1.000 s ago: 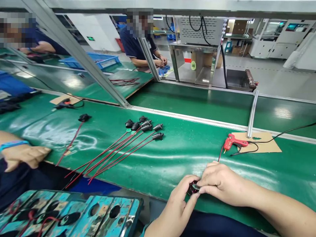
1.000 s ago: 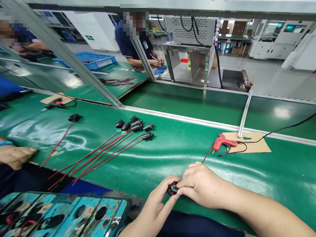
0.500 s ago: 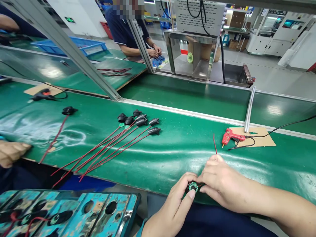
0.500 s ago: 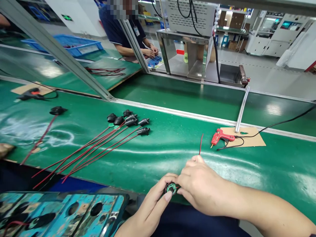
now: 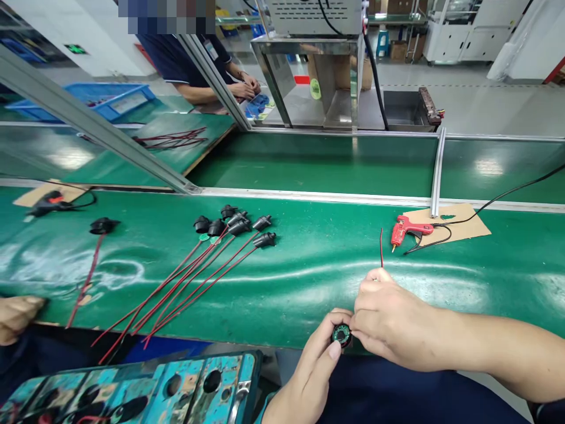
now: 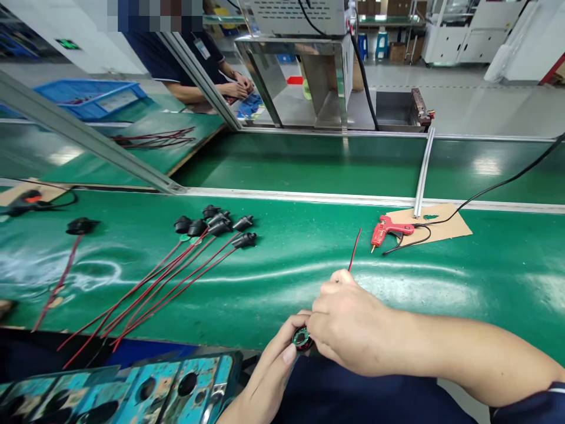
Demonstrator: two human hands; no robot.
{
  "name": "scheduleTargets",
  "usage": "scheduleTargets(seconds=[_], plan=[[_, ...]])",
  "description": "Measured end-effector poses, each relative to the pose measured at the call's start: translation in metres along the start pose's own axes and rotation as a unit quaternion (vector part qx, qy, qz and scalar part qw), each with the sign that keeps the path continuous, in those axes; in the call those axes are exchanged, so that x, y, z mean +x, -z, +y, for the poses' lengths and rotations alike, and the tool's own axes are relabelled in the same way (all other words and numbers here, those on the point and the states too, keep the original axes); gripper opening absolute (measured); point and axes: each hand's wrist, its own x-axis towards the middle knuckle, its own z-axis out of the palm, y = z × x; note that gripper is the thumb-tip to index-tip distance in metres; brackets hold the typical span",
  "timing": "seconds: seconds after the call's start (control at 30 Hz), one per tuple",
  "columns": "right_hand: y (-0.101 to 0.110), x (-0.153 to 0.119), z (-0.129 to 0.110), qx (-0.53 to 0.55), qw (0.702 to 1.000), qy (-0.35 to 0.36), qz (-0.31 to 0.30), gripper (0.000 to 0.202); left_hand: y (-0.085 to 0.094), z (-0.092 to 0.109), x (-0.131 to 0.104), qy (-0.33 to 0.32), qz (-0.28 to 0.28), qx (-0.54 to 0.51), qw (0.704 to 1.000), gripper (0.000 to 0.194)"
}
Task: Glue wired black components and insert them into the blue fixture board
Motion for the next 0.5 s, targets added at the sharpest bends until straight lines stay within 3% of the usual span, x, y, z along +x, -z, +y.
scheduleTargets(seconds=[0.3, 0.5], plan=[[-0.002, -0.003, 0.002, -0.006, 0.999, -0.005, -0.040, 0.024, -0.004, 0.005, 0.000, 0.016, -0.014, 0.083, 0.996, 0.040], [0.000, -0.002, 0.008, 0.061, 0.995, -0.021, -0.082, 0.021, -0.009, 0.012, 0.008, 0.058, -0.052, 0.001, 0.997, 0.033]])
